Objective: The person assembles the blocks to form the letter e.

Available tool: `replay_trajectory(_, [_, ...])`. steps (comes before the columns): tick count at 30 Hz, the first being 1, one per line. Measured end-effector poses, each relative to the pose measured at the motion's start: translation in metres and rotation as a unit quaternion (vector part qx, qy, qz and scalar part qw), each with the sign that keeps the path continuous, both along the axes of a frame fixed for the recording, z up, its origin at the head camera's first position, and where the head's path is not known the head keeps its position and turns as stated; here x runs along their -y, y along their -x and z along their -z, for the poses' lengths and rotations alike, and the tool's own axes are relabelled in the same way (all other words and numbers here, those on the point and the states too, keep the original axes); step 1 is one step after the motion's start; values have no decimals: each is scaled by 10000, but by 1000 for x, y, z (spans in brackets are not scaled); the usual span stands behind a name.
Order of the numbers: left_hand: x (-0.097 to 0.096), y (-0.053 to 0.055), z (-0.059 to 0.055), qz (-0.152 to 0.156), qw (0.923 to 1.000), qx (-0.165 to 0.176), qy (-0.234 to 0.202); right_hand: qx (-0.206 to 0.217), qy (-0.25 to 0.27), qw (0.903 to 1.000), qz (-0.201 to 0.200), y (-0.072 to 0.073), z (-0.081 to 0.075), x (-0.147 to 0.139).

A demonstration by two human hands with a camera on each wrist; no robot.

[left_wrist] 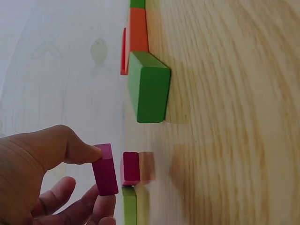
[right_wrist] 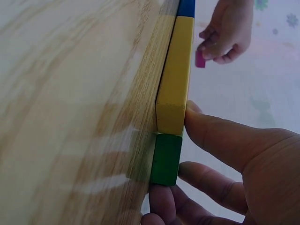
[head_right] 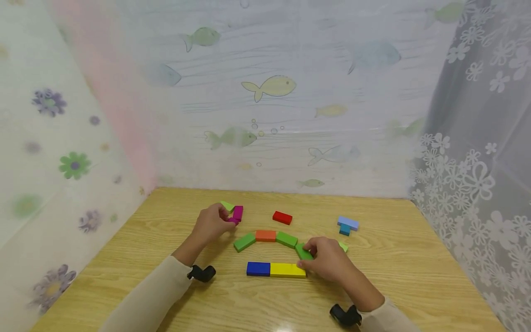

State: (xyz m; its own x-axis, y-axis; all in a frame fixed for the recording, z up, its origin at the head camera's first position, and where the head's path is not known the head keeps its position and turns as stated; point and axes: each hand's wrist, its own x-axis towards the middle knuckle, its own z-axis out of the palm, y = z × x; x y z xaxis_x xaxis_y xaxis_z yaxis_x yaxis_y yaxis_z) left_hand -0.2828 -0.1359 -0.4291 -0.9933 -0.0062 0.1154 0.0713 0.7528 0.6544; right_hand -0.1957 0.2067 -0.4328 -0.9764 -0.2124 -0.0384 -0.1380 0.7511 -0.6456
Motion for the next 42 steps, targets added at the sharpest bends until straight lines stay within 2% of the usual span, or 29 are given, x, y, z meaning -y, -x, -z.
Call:
replay_trajectory(8, [5, -14, -3, 66, 9998, -95, -188, 40, 30, 10000, 4, 0, 0, 0])
replay_trajectory(16, [11, -36, -8, 227, 9977, -242, -585, 26, 10, 10000, -3, 0, 1, 0])
replay_trajectory(24, [14, -55, -16, 305, 9956, -208, -864, -18, -36, 10000, -13, 0, 0, 0])
replay_trajectory(31, [10, -71, -19, 768, 9930, -221, -866, -2, -84, 10000, 45, -1, -2, -2])
replay_trajectory(37, [4, -77, -16, 1177, 9901, -268, -717, 61, -34, 10000, 55, 0, 0, -2])
replay_trajectory(42, [1, -83, -19, 1517, 9856, -214, -717, 45, -3, 10000, 18, 2, 1, -2])
